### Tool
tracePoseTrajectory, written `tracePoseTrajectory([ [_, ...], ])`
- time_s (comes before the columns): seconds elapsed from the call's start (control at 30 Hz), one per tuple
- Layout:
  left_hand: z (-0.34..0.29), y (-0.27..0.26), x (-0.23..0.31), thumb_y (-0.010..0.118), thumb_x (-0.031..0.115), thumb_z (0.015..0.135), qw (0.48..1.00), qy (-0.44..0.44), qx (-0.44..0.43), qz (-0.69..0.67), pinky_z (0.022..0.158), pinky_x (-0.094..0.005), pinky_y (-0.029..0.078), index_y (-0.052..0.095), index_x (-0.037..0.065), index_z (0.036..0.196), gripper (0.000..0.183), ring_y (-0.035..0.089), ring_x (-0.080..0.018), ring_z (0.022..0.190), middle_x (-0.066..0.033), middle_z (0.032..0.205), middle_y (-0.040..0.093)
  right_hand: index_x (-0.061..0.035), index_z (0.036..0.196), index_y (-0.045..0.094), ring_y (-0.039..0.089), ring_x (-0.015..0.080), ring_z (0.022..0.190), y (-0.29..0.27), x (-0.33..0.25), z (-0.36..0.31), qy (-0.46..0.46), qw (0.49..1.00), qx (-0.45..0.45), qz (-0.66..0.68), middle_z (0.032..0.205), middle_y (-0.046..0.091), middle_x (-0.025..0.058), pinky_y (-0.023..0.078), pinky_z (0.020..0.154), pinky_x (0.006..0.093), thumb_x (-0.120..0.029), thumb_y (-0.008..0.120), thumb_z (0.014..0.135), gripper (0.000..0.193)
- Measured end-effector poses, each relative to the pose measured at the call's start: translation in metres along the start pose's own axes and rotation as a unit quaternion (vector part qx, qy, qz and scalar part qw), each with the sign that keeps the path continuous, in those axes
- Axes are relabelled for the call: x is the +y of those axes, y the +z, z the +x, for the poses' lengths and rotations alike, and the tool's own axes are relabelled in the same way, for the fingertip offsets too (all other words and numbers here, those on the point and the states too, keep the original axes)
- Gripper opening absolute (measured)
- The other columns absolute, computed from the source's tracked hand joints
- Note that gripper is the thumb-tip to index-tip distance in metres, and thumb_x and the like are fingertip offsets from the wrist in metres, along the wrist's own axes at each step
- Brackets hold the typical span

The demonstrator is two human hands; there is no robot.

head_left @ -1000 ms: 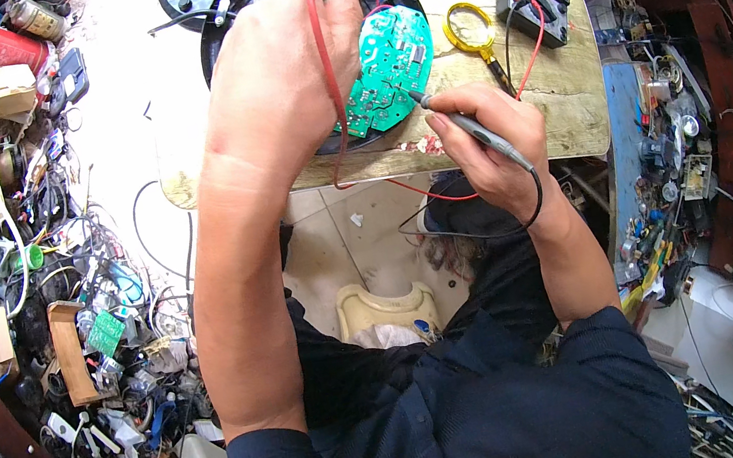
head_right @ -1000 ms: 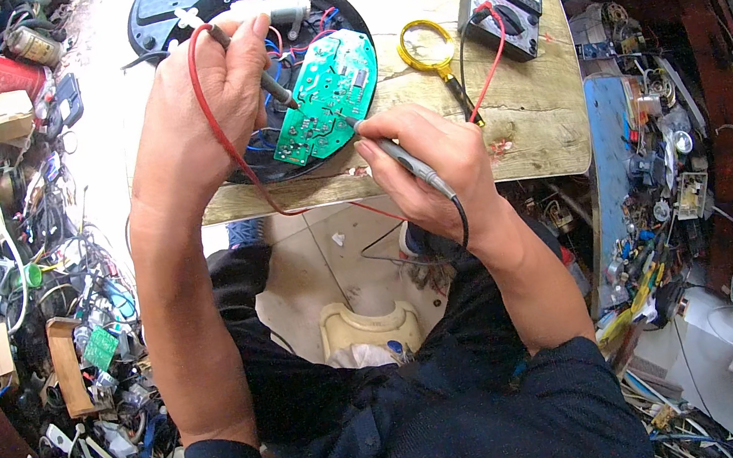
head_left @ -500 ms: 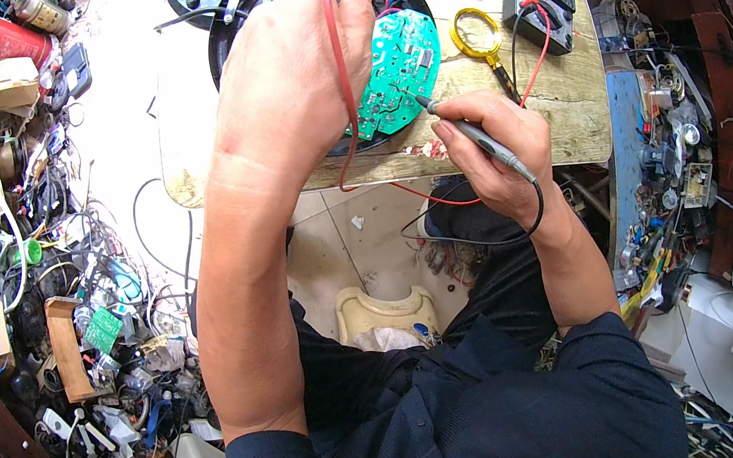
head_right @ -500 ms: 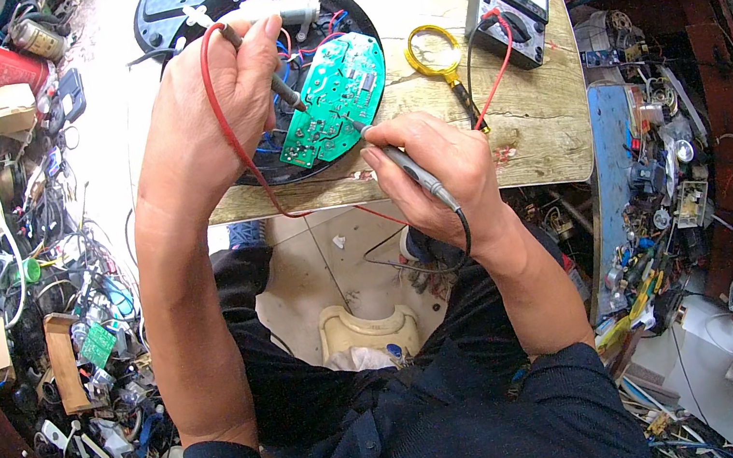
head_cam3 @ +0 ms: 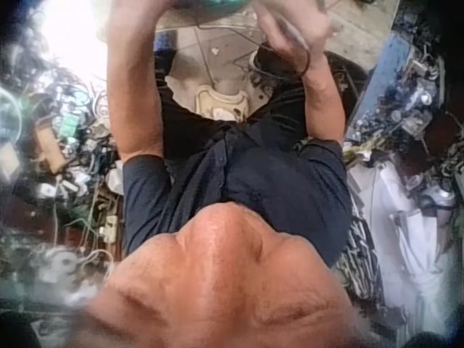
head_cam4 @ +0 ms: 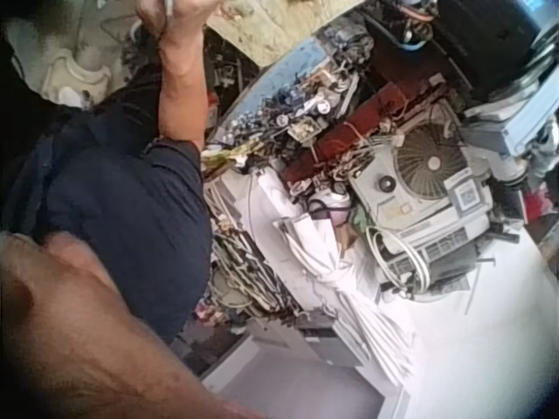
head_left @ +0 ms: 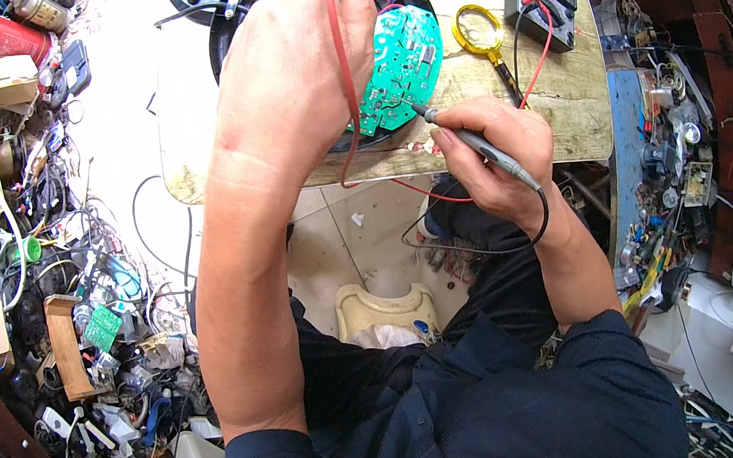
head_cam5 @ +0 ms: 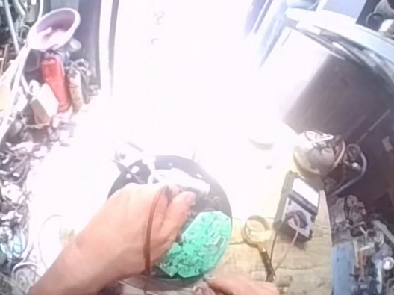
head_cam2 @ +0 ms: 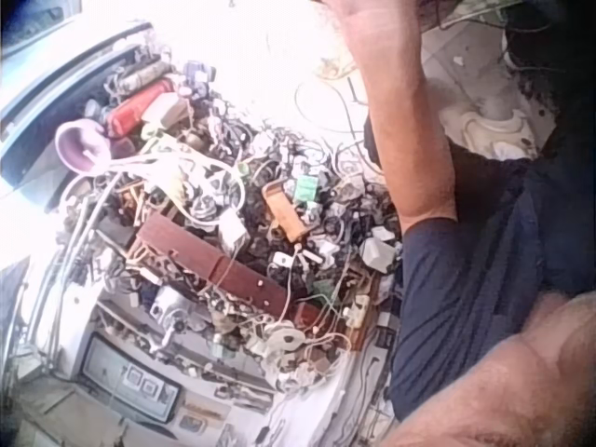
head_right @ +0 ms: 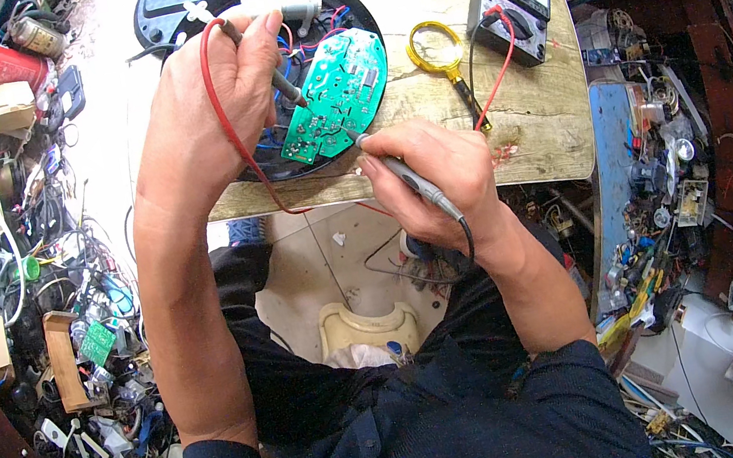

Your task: The person uses multimeter probes to test points on a green circuit board placed on a workbench. They repeatedly touch different components with the probes, then briefly use a magnifying glass to inspect the board.

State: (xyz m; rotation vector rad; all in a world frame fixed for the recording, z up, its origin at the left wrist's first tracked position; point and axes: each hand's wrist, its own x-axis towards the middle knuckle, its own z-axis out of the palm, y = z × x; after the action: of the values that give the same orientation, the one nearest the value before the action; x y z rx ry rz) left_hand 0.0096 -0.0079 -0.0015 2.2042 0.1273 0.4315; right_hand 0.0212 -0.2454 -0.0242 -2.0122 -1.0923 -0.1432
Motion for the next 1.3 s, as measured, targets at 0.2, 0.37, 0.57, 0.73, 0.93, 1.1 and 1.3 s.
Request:
tracePoseTrajectory([
  [0.2,-0.0008,-0.0013,0.0022,0.057,0.029,0.111,1.0,-0.008,-0.007,-0.002,0.065,-0.0511,0.057,0.066,-0.004,0.081,0.046,0.071,-0.0462,0.072,-0.0288,0.071,0.065,0.0008,0.101,0.073,0.074,0.0278,0.071,0.0016,0.0009,-0.0005,0.006,1.0,0.008,-0.002,0.084,0.075,0.0141,0.058,0.063,0.0359,0.005,0.081,0.083,0.02],
  [0.37,-0.0007,-0.0012,0.0022,0.056,0.029,0.112,1.0,-0.005,-0.011,-0.007,0.065,-0.0512,0.057,0.067,-0.004,0.081,0.046,0.071,-0.0463,0.073,-0.029,0.072,0.066,0.0012,0.101,0.073,0.074,0.0278,0.071,0.0017,0.0005,0.0004,0.005,1.0,0.009,-0.005,0.084,0.075,0.0147,0.058,0.064,0.0356,0.004,0.081,0.084,0.019],
  [0.57,-0.0007,-0.0002,-0.0012,0.056,0.028,0.111,1.0,0.014,-0.001,-0.004,0.066,-0.051,0.057,0.067,-0.005,0.082,0.046,0.071,-0.0465,0.073,-0.0298,0.073,0.066,0.0011,0.102,0.073,0.075,0.0277,0.072,0.0024,0.0001,-0.0001,0.024,1.0,0.005,0.002,0.085,0.075,0.0148,0.058,0.065,0.0354,0.004,0.08,0.085,0.019],
  [0.73,-0.0007,-0.0025,-0.0014,0.051,0.036,0.116,0.999,-0.007,-0.033,0.02,0.054,-0.0345,0.05,0.065,0.001,0.09,0.046,0.065,-0.0179,0.053,-0.0072,0.059,0.061,0.0009,0.102,0.073,0.075,0.028,0.073,0.0027,0.001,0.0006,0.005,1.0,0.011,-0.006,0.086,0.075,0.0143,0.058,0.065,0.0357,0.005,0.08,0.085,0.019],
  [0.93,-0.0015,-0.0027,-0.0021,0.051,0.036,0.116,0.999,-0.012,-0.035,0.017,0.054,-0.0347,0.05,0.065,0.0,0.09,0.046,0.064,-0.0173,0.053,-0.0066,0.059,0.06,0.0005,0.101,0.073,0.074,0.0283,0.072,0.0034,0.001,-0.0003,0.019,1.0,0.005,-0.003,0.086,0.075,0.0143,0.058,0.065,0.036,0.004,0.081,0.085,0.019],
  [1.1,-0.0009,-0.0013,-0.003,0.053,0.036,0.116,0.999,-0.014,-0.033,0.014,0.054,-0.0348,0.05,0.065,-0.001,0.092,0.045,0.064,-0.0176,0.053,-0.0072,0.06,0.06,0.0003,0.101,0.073,0.074,0.0288,0.073,0.0036,0.0011,0.0007,0.012,1.0,0.007,-0.001,0.086,0.076,0.0143,0.058,0.065,0.0368,0.004,0.081,0.084,0.019],
  [1.3,-0.0032,-0.0024,-0.0024,0.055,0.035,0.115,1.0,0.003,-0.024,0.003,0.055,-0.0353,0.051,0.067,-0.002,0.095,0.043,0.066,-0.019,0.055,-0.0094,0.063,0.063,-0.0002,0.103,0.072,0.076,0.0314,0.077,0.0038,0.0021,0.0,0.008,1.0,0.007,0.007,0.089,0.076,0.0157,0.059,0.068,0.0388,0.004,0.081,0.084,0.021],
])
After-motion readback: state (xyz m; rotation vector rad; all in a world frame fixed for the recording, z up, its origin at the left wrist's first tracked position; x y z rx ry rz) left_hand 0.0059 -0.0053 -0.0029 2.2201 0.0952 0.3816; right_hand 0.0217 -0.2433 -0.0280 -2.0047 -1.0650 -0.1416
